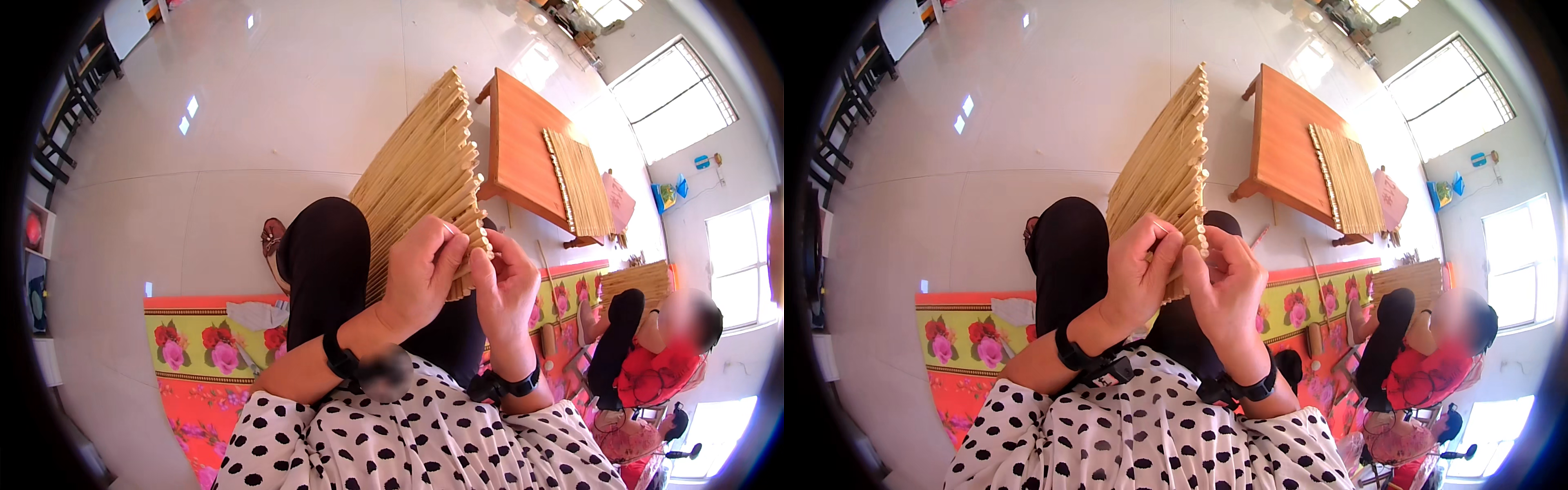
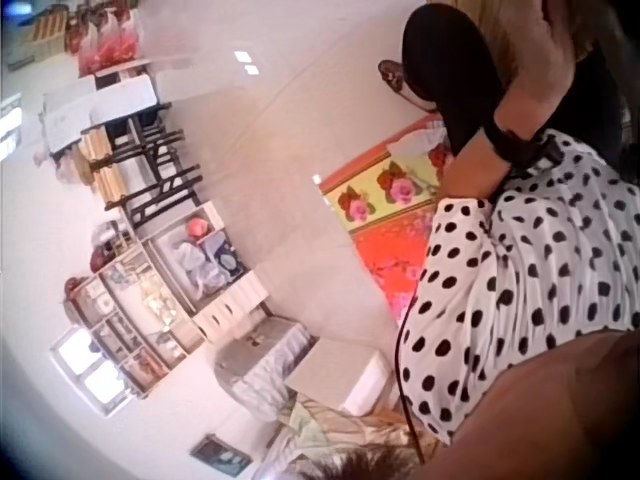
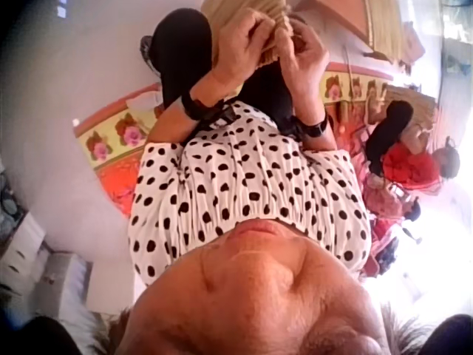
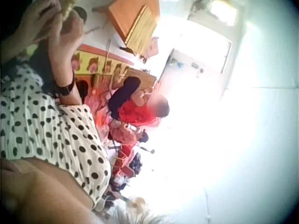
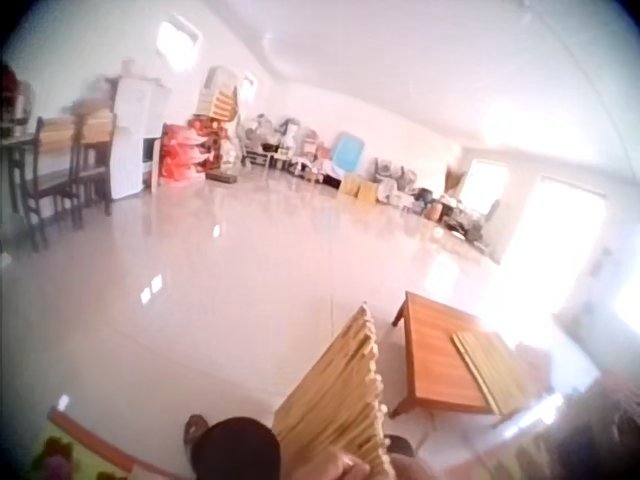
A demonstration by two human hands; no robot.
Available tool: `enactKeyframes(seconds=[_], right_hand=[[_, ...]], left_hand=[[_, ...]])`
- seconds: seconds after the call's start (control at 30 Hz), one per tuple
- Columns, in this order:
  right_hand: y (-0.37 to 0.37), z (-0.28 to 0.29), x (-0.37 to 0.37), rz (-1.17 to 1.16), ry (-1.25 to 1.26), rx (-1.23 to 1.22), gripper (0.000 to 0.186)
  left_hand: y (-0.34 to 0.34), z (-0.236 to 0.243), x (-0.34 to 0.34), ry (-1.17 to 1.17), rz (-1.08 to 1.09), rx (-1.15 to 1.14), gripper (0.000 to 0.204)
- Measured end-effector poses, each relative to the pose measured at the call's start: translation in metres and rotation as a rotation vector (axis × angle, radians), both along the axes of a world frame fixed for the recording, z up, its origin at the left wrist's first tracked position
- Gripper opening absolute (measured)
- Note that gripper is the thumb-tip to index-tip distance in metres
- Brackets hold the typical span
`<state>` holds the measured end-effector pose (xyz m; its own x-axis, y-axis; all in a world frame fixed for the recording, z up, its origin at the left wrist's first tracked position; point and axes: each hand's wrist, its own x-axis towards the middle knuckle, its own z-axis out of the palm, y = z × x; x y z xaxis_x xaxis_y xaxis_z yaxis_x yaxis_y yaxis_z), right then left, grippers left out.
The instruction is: The person sits on a floral mat on the floor and weaves a bamboo mat by hand. They hold a bundle of bamboo strips and use a needle and thread to stitch them together, repeatedly pulling the thread through the strips to secure them.
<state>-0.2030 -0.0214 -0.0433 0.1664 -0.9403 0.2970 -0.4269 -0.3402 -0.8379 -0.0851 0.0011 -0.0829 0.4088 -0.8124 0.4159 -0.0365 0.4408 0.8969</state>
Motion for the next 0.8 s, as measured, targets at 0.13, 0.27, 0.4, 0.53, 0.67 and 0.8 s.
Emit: enactKeyframes(seconds=[0.13, 0.27, 0.4, 0.53, 0.67, 0.8], right_hand=[[0.004, 0.008, 0.004, -0.023, 0.178, -0.121, 0.021], [0.002, 0.007, 0.015, -0.060, 0.172, -0.189, 0.017], [0.003, 0.010, 0.024, -0.053, 0.204, -0.215, 0.014], [-0.003, 0.012, 0.015, -0.085, 0.234, -0.208, 0.016], [0.000, 0.016, 0.020, -0.054, 0.129, -0.061, 0.018], [0.009, 0.012, 0.030, 0.025, -0.058, 0.001, 0.017]], left_hand=[[0.001, -0.005, -0.008, -0.025, 0.088, -0.052, 0.012], [0.007, -0.005, -0.005, 0.177, 0.074, -0.022, 0.013], [0.015, -0.006, 0.021, 0.140, 0.278, -0.145, 0.011], [0.014, 0.012, 0.076, 0.400, 0.354, -0.437, 0.013], [0.028, -0.013, 0.053, 0.097, 0.093, -0.031, 0.026], [0.020, -0.015, 0.027, -0.003, -0.090, 0.070, 0.019]])
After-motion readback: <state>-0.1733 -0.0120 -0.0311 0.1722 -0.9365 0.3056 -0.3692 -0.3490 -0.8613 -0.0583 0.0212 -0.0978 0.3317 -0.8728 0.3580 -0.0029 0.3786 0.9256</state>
